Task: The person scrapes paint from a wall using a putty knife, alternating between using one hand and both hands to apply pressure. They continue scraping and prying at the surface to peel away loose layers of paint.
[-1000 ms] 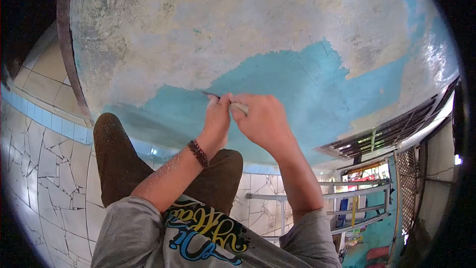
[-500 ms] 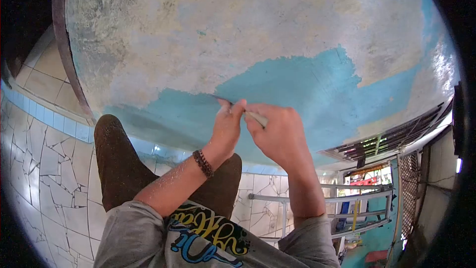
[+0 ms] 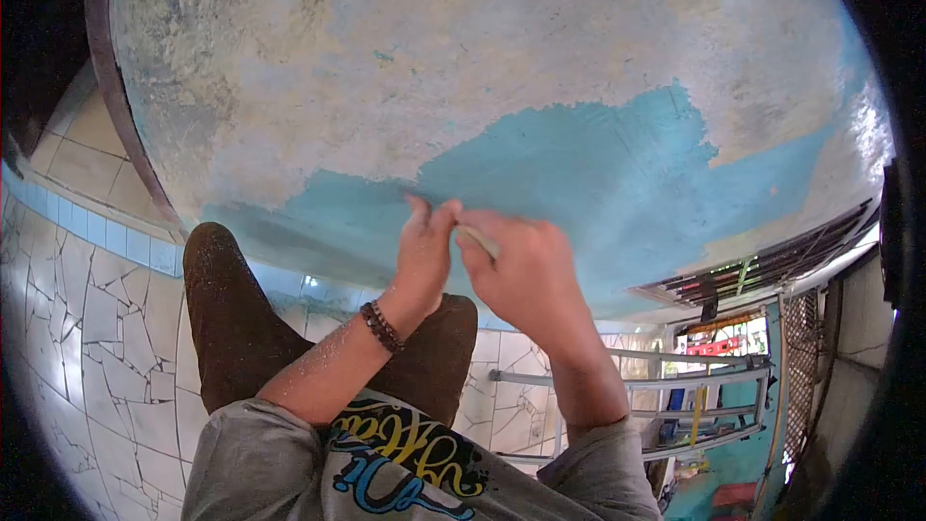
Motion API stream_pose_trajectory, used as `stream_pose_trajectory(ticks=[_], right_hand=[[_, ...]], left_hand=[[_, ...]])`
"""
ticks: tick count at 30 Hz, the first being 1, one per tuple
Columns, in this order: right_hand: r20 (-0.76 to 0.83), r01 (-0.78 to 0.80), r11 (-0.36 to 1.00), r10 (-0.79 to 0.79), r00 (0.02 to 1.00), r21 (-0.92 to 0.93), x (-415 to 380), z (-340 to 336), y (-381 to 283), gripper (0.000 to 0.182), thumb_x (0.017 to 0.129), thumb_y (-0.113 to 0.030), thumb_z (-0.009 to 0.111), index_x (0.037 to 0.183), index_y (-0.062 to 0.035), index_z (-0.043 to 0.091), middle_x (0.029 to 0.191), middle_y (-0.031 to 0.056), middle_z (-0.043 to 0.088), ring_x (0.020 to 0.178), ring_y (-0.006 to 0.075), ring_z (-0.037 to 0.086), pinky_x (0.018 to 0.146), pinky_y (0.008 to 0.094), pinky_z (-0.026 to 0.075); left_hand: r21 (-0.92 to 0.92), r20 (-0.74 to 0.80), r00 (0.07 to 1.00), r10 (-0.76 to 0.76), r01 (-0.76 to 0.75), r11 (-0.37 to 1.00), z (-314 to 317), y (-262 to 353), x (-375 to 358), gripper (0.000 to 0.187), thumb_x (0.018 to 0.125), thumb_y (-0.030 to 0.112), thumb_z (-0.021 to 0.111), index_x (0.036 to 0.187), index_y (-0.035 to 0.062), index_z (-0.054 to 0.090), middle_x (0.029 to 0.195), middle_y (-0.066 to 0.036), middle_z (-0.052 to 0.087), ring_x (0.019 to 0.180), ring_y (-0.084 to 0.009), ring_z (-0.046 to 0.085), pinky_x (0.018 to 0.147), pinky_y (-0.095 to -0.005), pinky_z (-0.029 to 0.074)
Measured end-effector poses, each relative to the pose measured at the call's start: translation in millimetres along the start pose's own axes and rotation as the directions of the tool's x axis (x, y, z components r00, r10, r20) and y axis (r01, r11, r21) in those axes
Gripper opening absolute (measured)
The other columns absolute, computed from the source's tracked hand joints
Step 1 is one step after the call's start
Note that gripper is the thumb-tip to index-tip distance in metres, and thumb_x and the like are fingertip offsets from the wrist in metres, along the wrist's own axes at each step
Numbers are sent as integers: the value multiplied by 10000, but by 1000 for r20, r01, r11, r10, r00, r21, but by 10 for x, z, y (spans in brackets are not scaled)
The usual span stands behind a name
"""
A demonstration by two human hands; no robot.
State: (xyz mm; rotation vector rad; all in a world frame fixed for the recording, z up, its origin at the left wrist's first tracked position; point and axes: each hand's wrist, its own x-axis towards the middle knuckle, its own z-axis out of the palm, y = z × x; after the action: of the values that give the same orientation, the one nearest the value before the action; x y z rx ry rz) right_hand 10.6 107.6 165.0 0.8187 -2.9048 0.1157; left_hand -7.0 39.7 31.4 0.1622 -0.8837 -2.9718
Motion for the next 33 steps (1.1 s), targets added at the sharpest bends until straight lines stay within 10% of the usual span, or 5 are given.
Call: stream_pose_trajectory(ticks=[11,14,20,24,33], right_hand=[[18,-37,999,38,999,-32,-94,-72,-94,223,847,-122,668,1057,-53,700,875,185,701,777,393,662,684,432,534],[-70,-43,999,46,997,31,-180,-103,-71,211,842,-109,673,1042,-51,706,881,196,701,773,390,668,682,414,537],[-78,-55,985,68,995,161,-209,-134,122,217,837,-110,697,1041,-39,710,907,199,704,806,366,691,701,361,542],[-90,-43,972,66,994,233,-274,161,248,226,844,-120,703,1054,-36,710,905,202,705,816,350,703,712,346,542],[-108,-132,907,190,976,399,-504,258,453,266,870,-117,700,1114,-9,691,961,182,725,838,234,717,758,323,542]], left_hand=[[76,34,999,13,-16,997,-72,-73,-20,809,980,336,578,1445,-190,177,1098,-130,578,1008,-155,509,937,-292,427],[120,88,995,47,-57,991,-14,-120,48,498,985,303,578,1369,23,432,1319,-62,513,1192,-159,453,1041,-321,351],[308,45,980,193,-198,931,69,-246,31,581,992,310,570,1423,-24,372,1239,-86,562,1135,-169,491,1013,-308,375],[316,7,1000,17,-18,949,-133,-273,77,783,980,330,567,1459,-147,171,1367,-231,469,1225,-232,472,1037,-312,374],[507,149,959,242,-284,814,-51,-379,6,870,972,310,557,1442,-214,45,1526,-381,176,1437,-379,248,1159,-360,225]])
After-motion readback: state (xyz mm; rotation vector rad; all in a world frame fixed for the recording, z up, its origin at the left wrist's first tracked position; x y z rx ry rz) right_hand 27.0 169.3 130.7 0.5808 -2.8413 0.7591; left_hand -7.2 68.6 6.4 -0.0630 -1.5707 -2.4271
